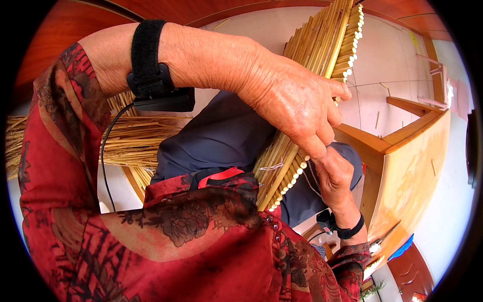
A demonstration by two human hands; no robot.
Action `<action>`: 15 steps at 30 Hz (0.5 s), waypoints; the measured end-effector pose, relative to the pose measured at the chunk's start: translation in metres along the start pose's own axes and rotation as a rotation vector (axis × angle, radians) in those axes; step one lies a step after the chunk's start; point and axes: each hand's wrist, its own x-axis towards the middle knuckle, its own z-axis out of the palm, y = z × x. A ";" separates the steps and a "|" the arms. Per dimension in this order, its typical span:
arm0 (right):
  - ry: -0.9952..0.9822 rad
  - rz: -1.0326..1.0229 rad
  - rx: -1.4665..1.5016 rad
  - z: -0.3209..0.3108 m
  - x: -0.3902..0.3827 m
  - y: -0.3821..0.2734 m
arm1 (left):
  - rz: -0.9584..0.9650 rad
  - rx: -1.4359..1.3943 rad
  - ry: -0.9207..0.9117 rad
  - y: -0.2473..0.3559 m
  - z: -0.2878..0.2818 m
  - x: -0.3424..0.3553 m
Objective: The person weaves a straw mat by threading white string through bundles of dried straw using a needle, pulling the string tight to secure the bundles together.
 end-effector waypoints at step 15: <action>-0.001 0.017 -0.002 0.001 0.000 0.000 | 0.024 -0.053 0.043 -0.004 0.001 0.001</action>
